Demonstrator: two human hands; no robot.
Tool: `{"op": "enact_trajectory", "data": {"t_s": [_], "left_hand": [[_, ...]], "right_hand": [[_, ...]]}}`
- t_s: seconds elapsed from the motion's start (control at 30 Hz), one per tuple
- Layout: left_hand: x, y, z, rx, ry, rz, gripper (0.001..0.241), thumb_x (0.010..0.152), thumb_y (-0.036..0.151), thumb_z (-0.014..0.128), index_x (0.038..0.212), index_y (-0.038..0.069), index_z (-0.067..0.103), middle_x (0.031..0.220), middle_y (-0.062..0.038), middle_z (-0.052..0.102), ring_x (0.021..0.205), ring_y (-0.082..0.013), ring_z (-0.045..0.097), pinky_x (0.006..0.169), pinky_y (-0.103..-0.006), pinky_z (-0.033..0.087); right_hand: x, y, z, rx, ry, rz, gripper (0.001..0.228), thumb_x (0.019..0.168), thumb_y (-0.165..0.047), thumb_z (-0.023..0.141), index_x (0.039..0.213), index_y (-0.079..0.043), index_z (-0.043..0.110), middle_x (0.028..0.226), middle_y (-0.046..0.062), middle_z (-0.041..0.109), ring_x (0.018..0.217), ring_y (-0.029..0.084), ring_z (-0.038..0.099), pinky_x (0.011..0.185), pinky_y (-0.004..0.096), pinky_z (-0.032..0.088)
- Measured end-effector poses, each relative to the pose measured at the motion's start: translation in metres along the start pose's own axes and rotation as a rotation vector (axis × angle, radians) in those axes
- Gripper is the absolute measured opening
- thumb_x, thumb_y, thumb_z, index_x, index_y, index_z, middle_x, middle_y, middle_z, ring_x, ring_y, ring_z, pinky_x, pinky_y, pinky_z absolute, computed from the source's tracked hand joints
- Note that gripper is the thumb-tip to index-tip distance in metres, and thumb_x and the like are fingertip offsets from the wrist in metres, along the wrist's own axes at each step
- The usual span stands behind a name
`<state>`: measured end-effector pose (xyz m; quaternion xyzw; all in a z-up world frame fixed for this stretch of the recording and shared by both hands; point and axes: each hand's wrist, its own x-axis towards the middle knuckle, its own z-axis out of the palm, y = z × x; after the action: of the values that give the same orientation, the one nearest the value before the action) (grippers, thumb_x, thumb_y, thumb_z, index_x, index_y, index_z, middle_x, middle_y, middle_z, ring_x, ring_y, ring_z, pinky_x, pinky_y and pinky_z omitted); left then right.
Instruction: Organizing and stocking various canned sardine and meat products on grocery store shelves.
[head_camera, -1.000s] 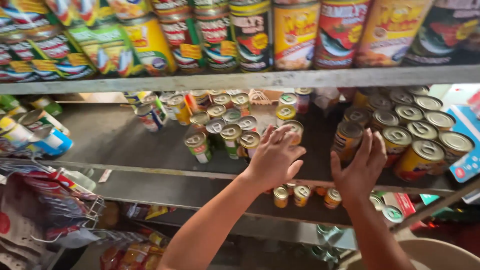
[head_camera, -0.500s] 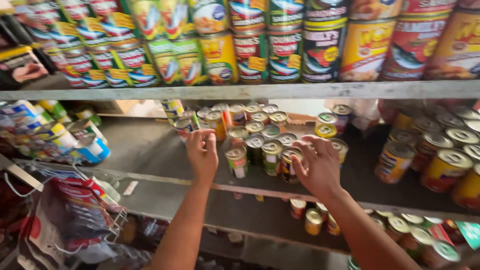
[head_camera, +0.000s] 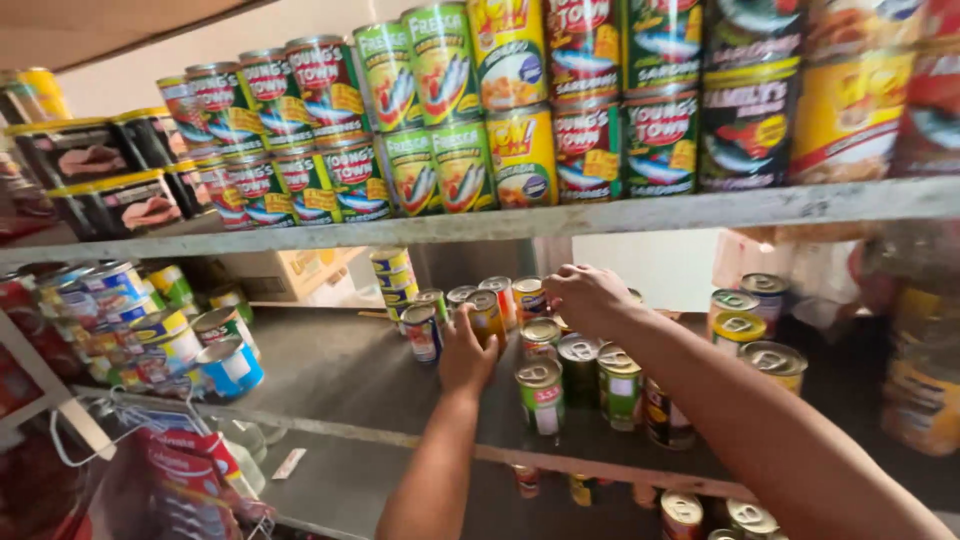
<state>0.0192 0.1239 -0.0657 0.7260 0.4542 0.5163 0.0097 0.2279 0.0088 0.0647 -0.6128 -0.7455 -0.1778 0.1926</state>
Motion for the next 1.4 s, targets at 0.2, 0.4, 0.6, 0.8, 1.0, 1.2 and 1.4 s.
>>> {"op": "enact_trajectory", "data": {"t_s": [0.2, 0.4, 0.6, 0.8, 1.0, 1.2, 1.4], "left_hand": [[0.000, 0.013, -0.009, -0.063, 0.047, 0.060, 0.055, 0.079, 0.041, 0.082, 0.111, 0.012, 0.048, 0.109, -0.016, 0.063, 0.090, -0.0406, 0.068, 0.067, -0.0518, 0.056], [-0.003, 0.021, -0.022, -0.021, 0.077, 0.034, 0.056, 0.076, 0.043, 0.085, 0.107, 0.011, 0.051, 0.103, -0.011, 0.067, 0.088, -0.0360, 0.070, 0.066, -0.0493, 0.056], [-0.002, 0.029, -0.024, -0.106, 0.179, 0.236, 0.076, 0.071, 0.039, 0.086, 0.130, 0.006, 0.051, 0.118, -0.016, 0.066, 0.104, -0.0378, 0.068, 0.079, -0.0482, 0.057], [-0.010, 0.038, -0.029, -0.024, 0.000, 0.208, 0.068, 0.066, 0.036, 0.089, 0.123, 0.014, 0.059, 0.114, -0.015, 0.059, 0.104, -0.0407, 0.062, 0.081, -0.0517, 0.053], [-0.011, 0.034, -0.023, -0.084, -0.063, 0.162, 0.068, 0.064, 0.033, 0.087, 0.125, 0.016, 0.061, 0.114, -0.013, 0.060, 0.104, -0.0381, 0.062, 0.081, -0.0514, 0.053], [-0.006, 0.024, -0.034, -0.029, 0.205, 0.232, 0.072, 0.068, 0.033, 0.092, 0.129, 0.011, 0.059, 0.113, -0.017, 0.062, 0.104, -0.0391, 0.062, 0.085, -0.0507, 0.053], [-0.013, 0.015, -0.038, -0.804, 0.451, 0.089, 0.055, 0.087, 0.016, 0.086, 0.132, 0.002, 0.057, 0.110, -0.007, 0.067, 0.099, -0.0150, 0.068, 0.089, -0.0340, 0.058]], "right_hand": [[0.072, 0.015, 0.069, -0.052, -0.233, -0.030, 0.061, 0.086, -0.030, 0.067, 0.143, -0.022, 0.051, 0.150, 0.011, 0.045, 0.140, 0.035, 0.042, 0.101, 0.047, 0.045], [0.097, 0.023, 0.095, -0.120, -0.464, -0.042, 0.046, 0.096, -0.042, 0.060, 0.138, -0.024, 0.058, 0.149, 0.018, 0.045, 0.138, 0.039, 0.044, 0.111, 0.046, 0.042], [0.079, -0.016, 0.054, 0.080, -0.338, 0.155, 0.059, 0.086, -0.030, 0.072, 0.140, -0.019, 0.052, 0.141, 0.015, 0.055, 0.129, 0.040, 0.054, 0.105, 0.049, 0.049], [0.085, -0.001, 0.082, 0.034, -0.299, 0.260, 0.063, 0.083, -0.012, 0.076, 0.137, -0.036, 0.053, 0.137, 0.011, 0.050, 0.136, 0.039, 0.042, 0.101, 0.053, 0.048], [0.079, -0.007, 0.078, 0.128, -0.201, 0.219, 0.053, 0.078, -0.018, 0.080, 0.125, -0.030, 0.060, 0.115, 0.007, 0.066, 0.118, 0.033, 0.061, 0.094, 0.052, 0.048], [0.093, 0.026, 0.066, 0.373, 0.038, 0.139, 0.032, 0.081, -0.021, 0.081, 0.107, -0.011, 0.067, 0.094, 0.010, 0.071, 0.087, 0.026, 0.066, 0.077, 0.044, 0.053], [0.012, -0.004, -0.016, 0.763, 0.195, 0.141, 0.034, 0.090, -0.025, 0.074, 0.118, -0.006, 0.068, 0.097, 0.007, 0.075, 0.083, 0.019, 0.070, 0.071, 0.036, 0.056]]}}
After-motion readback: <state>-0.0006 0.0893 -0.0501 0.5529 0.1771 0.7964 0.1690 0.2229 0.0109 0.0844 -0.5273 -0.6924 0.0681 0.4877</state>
